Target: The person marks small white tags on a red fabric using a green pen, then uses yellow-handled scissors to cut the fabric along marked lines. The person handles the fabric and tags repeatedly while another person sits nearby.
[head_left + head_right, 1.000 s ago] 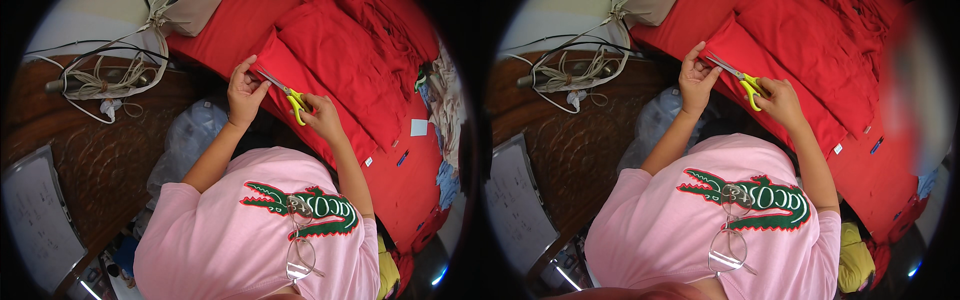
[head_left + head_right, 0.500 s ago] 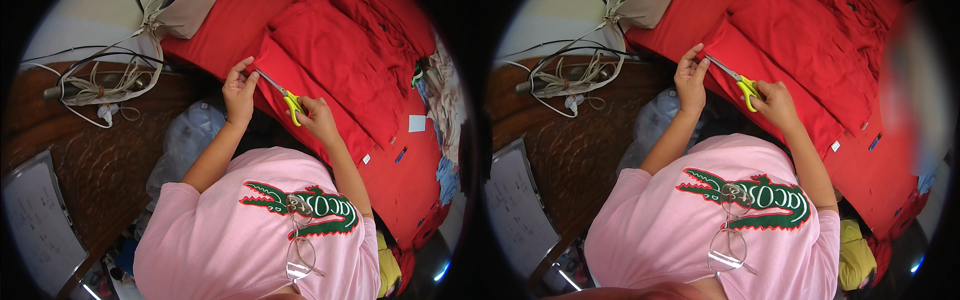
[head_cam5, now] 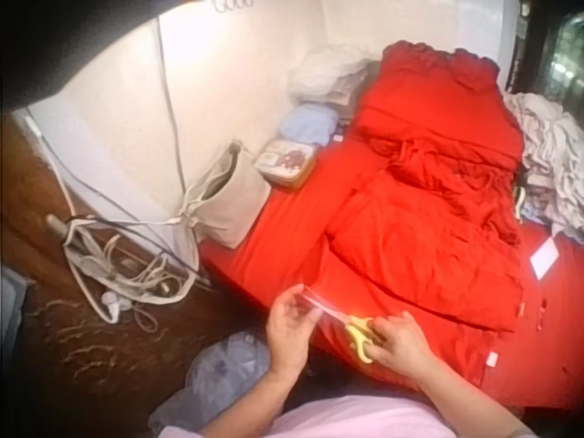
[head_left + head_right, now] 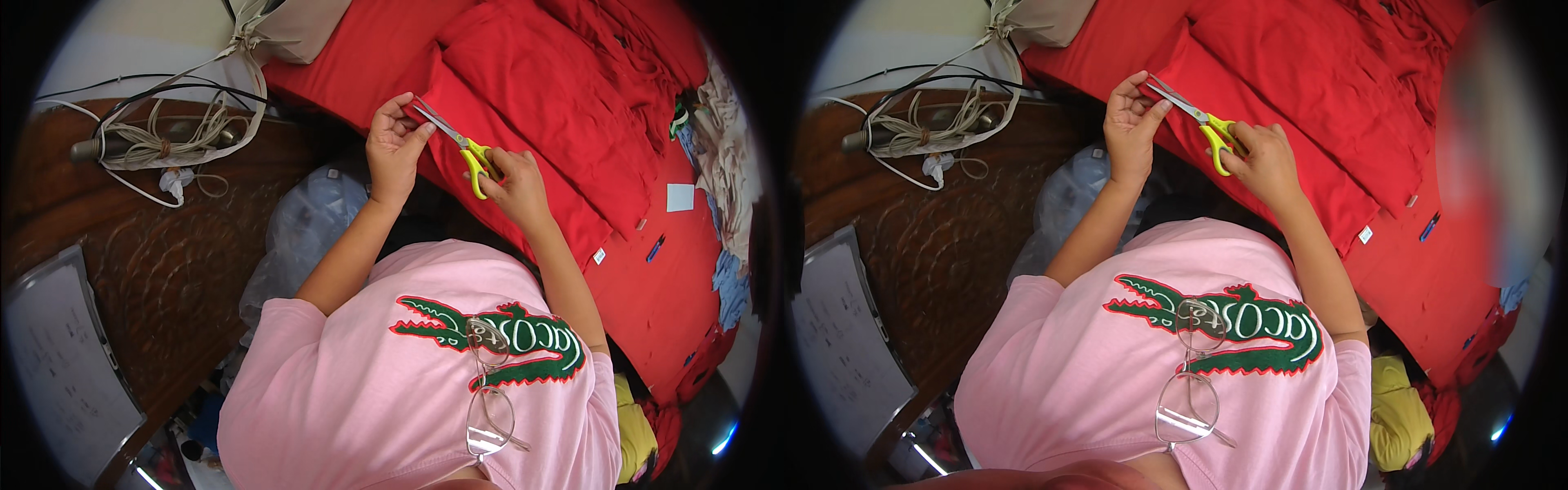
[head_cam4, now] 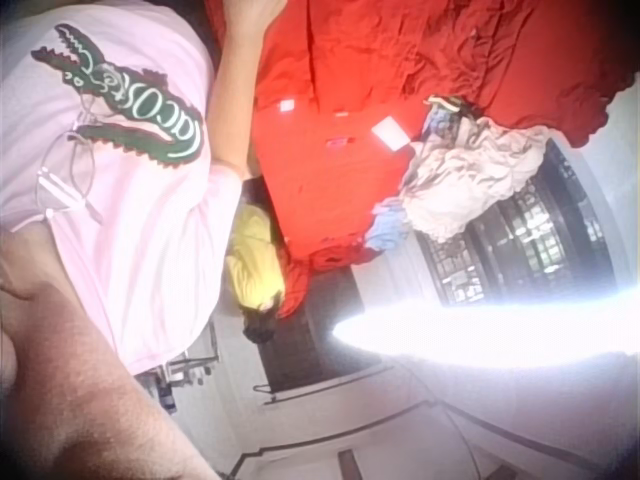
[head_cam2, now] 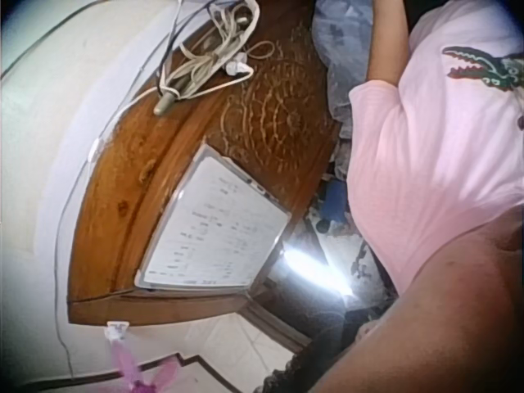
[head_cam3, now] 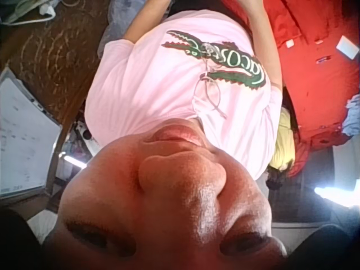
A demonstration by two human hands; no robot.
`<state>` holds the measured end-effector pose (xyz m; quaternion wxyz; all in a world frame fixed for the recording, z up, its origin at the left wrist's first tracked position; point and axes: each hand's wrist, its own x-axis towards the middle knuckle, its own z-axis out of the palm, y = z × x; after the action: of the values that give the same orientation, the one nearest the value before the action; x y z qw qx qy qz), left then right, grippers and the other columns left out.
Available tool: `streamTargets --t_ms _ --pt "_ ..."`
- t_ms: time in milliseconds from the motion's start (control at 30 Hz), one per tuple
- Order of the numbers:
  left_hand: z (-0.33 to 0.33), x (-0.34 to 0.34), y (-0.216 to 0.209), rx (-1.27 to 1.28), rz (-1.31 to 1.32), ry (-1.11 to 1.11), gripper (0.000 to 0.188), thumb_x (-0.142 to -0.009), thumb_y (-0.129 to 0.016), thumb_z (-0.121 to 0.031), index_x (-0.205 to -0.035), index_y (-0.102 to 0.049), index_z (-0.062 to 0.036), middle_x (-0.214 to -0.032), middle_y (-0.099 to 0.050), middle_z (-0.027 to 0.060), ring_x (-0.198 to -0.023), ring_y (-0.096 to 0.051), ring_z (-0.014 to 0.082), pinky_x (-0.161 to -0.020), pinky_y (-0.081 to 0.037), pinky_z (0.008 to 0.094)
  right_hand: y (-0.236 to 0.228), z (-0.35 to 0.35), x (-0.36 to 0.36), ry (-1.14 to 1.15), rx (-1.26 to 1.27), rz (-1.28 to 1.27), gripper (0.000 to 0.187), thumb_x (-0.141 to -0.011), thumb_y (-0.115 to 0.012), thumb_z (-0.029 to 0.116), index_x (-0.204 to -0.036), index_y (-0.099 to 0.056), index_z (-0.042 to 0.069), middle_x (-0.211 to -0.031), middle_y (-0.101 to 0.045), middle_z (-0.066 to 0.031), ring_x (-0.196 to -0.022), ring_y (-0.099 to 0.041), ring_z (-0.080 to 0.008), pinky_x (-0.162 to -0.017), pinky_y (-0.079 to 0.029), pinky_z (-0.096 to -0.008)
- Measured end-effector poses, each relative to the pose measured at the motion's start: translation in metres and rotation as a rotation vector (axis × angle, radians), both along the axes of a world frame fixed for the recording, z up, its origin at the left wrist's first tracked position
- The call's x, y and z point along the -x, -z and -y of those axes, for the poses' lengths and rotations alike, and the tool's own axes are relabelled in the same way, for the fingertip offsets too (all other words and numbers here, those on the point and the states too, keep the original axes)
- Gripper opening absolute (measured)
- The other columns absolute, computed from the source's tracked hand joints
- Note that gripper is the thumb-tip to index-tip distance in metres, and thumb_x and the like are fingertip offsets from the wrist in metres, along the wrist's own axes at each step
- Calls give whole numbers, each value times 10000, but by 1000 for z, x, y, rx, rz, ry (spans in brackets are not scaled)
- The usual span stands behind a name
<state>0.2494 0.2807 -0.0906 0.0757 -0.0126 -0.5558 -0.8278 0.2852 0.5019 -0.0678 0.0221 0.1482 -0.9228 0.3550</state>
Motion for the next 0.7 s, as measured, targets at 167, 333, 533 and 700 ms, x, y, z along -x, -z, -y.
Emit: streamTargets --t_ms 167,333,533,700 --pt "1 -2 2 -17 -7 -14 535 -914 -725 135 -1401 -550 -1 -1271 -629 72 -1060 -632 110 -967 -551 254 6 0 -6 -9 8 33 283 -856 -808 274 -967 -688 43 -707 -623 -126 -664 -556 -311 -730 -414 -419" --pt "-2 -6 0 -33 15 7 547 -912 -722 135 -1409 -539 -4 -1279 -627 88 -1061 -642 120 -965 -563 260 14 -4 -17 8 18 123 281 -875 -815 292 -962 -690 55 -728 -643 -126 -674 -518 -324 -749 -432 -425" --pt "-14 -10 2 -63 50 32 576 -910 -719 145 -1433 -540 -14 -1321 -632 121 -1109 -648 152 -1012 -554 284 15 -11 -36 75 -37 216 312 -904 -838 326 -998 -715 55 -743 -641 -90 -731 -499 -278 -774 -436 -412" --pt "-25 -10 4 -72 38 101 533 -935 -697 139 -1422 -554 -22 -1308 -645 122 -1138 -659 157 -1022 -552 285 21 -29 -52 43 -38 237 362 -913 -822 363 -1024 -684 48 -765 -639 -105 -766 -556 -294 -818 -434 -409"
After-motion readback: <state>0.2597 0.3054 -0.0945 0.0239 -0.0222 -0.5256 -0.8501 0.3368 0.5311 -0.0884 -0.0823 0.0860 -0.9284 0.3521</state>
